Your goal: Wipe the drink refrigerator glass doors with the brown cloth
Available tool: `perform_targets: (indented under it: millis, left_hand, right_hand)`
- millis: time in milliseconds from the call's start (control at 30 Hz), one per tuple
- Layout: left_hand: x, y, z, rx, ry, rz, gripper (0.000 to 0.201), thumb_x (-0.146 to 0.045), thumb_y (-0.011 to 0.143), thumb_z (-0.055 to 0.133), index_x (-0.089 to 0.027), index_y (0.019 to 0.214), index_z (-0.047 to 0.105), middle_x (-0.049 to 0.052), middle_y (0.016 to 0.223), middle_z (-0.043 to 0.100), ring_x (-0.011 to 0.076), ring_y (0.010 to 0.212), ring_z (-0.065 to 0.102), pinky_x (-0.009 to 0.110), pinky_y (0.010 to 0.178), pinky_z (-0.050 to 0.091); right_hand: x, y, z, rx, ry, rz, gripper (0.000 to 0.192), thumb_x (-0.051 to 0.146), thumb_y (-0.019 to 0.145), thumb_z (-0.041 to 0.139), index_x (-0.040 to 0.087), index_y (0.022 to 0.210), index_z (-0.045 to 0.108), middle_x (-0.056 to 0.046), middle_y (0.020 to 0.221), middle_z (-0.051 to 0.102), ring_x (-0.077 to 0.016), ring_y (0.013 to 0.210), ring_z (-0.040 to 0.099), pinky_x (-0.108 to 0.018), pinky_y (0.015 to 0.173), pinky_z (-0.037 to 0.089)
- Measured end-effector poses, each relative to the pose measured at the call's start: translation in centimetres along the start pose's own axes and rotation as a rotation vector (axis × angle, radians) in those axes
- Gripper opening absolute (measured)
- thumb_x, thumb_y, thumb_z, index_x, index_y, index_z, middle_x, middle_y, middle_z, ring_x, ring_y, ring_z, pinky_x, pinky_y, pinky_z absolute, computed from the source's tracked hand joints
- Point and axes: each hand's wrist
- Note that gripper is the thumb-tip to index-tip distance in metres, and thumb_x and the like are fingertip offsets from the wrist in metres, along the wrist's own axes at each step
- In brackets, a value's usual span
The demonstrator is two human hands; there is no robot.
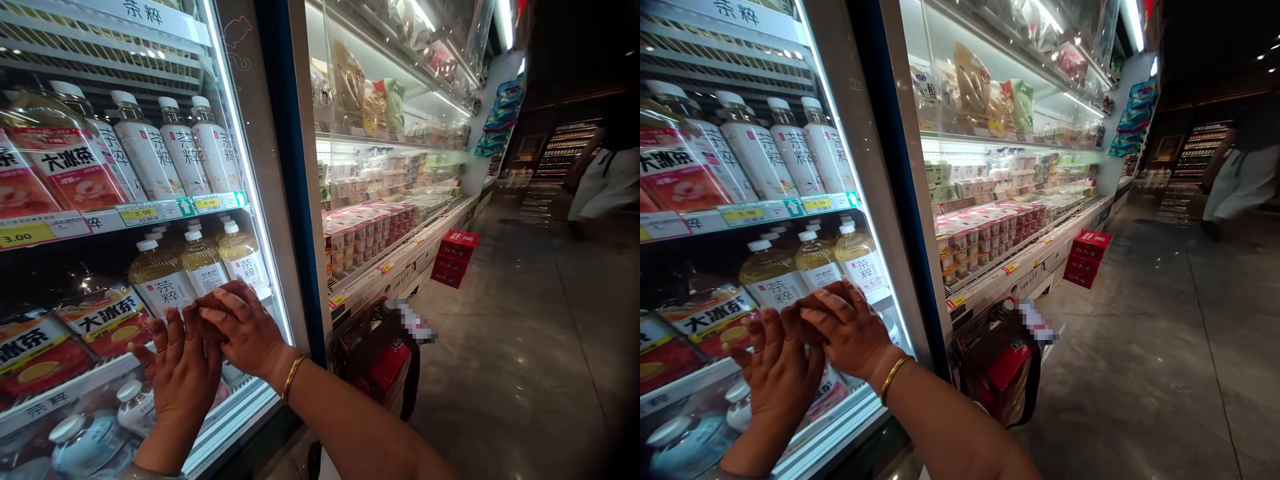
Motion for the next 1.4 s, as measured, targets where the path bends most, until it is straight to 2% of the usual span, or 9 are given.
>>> perform_targets:
  millis: [200, 333, 533, 667, 800, 933, 1133, 1267, 1400]
  left_hand:
    - [0.5, -1.1, -0.1, -0.009, 0.090, 0.040, 0.079, -0.023, 0.101, 0.056, -0.025, 0.169, 0.016, 0.016, 0.173, 0.020, 0.0294, 0.164, 0.013, 0.060, 0.133, 0.004]
    - [0.1, -1.5, -0.3, 0.046, 0.156, -0.006, 0.077, -0.022, 0.102, 0.053, -0.020, 0.168, 0.014, 0.018, 0.172, 0.020, 0.0274, 0.164, 0.010, 0.056, 0.134, 0.002]
    - [-0.2, -1.6, -0.3, 0.053, 0.150, -0.071, 0.069, -0.025, 0.104, 0.049, -0.020, 0.167, 0.022, 0.017, 0.171, 0.024, 0.0254, 0.163, 0.011, 0.054, 0.134, 0.002]
    - [-0.1, -1.8, -0.4, 0.047, 0.130, -0.054, 0.069, -0.023, 0.104, 0.049, -0.018, 0.167, 0.022, 0.017, 0.171, 0.024, 0.0230, 0.163, 0.008, 0.050, 0.135, 0.000]
    - [-0.4, -1.7, -0.5, 0.054, 0.138, -0.036, 0.072, -0.019, 0.103, 0.049, -0.018, 0.168, 0.018, 0.016, 0.172, 0.021, 0.0234, 0.163, 0.008, 0.051, 0.134, -0.002]
    - [-0.6, -1.5, -0.6, 0.035, 0.153, -0.025, 0.075, -0.018, 0.102, 0.050, -0.020, 0.168, 0.014, 0.015, 0.172, 0.019, 0.0223, 0.164, 0.007, 0.050, 0.134, -0.003]
    - [-0.4, -1.7, -0.7, 0.030, 0.127, -0.019, 0.074, -0.021, 0.104, 0.049, -0.022, 0.169, 0.013, 0.014, 0.173, 0.019, 0.0211, 0.163, 0.008, 0.045, 0.135, -0.003]
    - [-0.3, -1.6, -0.8, 0.026, 0.116, 0.004, 0.077, -0.019, 0.103, 0.050, -0.022, 0.169, 0.010, 0.013, 0.173, 0.017, 0.0203, 0.164, 0.006, 0.043, 0.135, -0.003]
    - [-0.4, -1.7, -1.0, 0.032, 0.119, 0.005, 0.078, -0.016, 0.103, 0.048, -0.022, 0.170, 0.008, 0.011, 0.174, 0.015, 0.0205, 0.164, 0.006, 0.043, 0.135, -0.001]
  right_hand:
    - [-1.7, -1.3, -0.1, -0.037, 0.035, -0.129, 0.038, 0.021, 0.098, 0.062, 0.029, 0.134, 0.068, 0.000, 0.157, 0.055, -0.0242, 0.163, 0.022, -0.047, 0.134, 0.033]
    - [-2.0, -0.9, -0.2, -0.113, 0.063, -0.026, 0.044, 0.015, 0.095, 0.062, 0.027, 0.137, 0.065, -0.006, 0.159, 0.052, -0.0275, 0.164, 0.022, -0.057, 0.133, 0.031]
    - [-0.7, -1.7, 0.4, -0.034, 0.130, -0.108, 0.052, 0.013, 0.092, 0.064, 0.025, 0.143, 0.061, -0.007, 0.161, 0.050, -0.0288, 0.166, 0.013, -0.059, 0.132, 0.034]
    - [-1.7, -3.2, 0.2, -0.015, 0.099, -0.191, 0.049, 0.007, 0.094, 0.058, 0.027, 0.138, 0.063, -0.005, 0.156, 0.057, -0.0256, 0.165, 0.018, -0.057, 0.131, 0.036]
    - [-2.7, -3.0, -0.4, -0.079, 0.091, -0.116, 0.054, 0.006, 0.093, 0.058, 0.027, 0.143, 0.059, -0.007, 0.158, 0.054, -0.0272, 0.165, 0.019, -0.062, 0.132, 0.032]
    - [-1.7, -1.8, 0.1, -0.118, 0.143, -0.049, 0.058, 0.009, 0.093, 0.061, 0.029, 0.147, 0.055, -0.007, 0.162, 0.048, -0.0285, 0.164, 0.019, -0.063, 0.132, 0.032]
    - [-0.1, -2.6, 1.0, -0.066, 0.176, -0.125, 0.055, 0.007, 0.092, 0.059, 0.023, 0.144, 0.058, -0.009, 0.161, 0.050, -0.0286, 0.165, 0.014, -0.061, 0.133, 0.031]
    - [-1.2, -3.2, 0.2, -0.076, 0.142, -0.178, 0.050, 0.007, 0.094, 0.057, 0.024, 0.141, 0.060, -0.009, 0.156, 0.056, -0.0284, 0.164, 0.021, -0.060, 0.131, 0.035]
    - [-2.1, -2.1, -0.4, -0.145, 0.102, -0.098, 0.054, 0.007, 0.096, 0.057, 0.028, 0.146, 0.056, -0.009, 0.158, 0.052, -0.0300, 0.162, 0.025, -0.063, 0.131, 0.034]
Point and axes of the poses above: each hand's wrist, its own y-axis towards the middle knuckle, its own z-axis out of the palm, x = y × z
